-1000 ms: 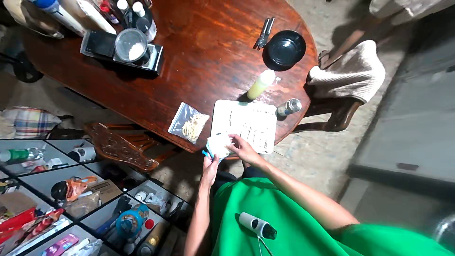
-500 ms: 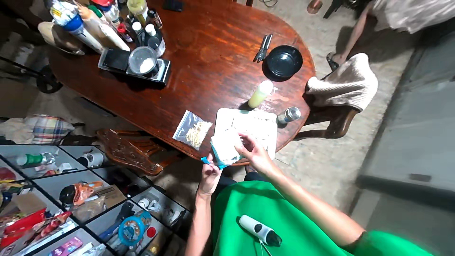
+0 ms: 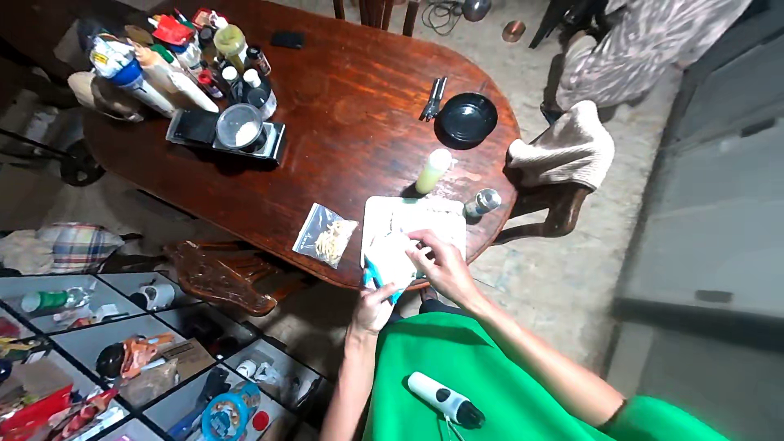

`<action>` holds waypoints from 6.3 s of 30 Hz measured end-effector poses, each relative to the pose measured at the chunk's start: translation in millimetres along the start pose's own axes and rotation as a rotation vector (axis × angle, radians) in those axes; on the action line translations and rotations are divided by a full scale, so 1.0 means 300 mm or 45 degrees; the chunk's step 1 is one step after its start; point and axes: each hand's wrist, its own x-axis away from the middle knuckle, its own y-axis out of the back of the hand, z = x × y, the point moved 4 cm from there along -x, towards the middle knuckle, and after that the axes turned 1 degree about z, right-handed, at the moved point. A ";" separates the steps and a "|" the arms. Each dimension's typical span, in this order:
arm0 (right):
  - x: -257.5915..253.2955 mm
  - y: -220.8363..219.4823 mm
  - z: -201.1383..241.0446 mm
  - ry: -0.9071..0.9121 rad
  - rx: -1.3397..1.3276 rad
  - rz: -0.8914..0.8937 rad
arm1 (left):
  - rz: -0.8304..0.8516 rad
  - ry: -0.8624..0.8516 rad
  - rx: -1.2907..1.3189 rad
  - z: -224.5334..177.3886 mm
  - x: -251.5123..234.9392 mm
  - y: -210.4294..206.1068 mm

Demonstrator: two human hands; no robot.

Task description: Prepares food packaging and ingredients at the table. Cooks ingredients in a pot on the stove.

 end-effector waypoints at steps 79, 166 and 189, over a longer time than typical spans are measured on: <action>0.003 0.310 0.320 -0.128 -1.157 0.156 | 0.160 -0.572 -1.020 -0.352 0.009 -0.480; 0.079 -0.383 -0.394 0.152 0.675 0.882 | -0.551 0.088 -1.441 0.069 -0.276 0.877; 0.134 -0.391 -0.469 0.109 0.805 1.078 | -0.803 0.139 -1.826 -0.376 -0.725 0.990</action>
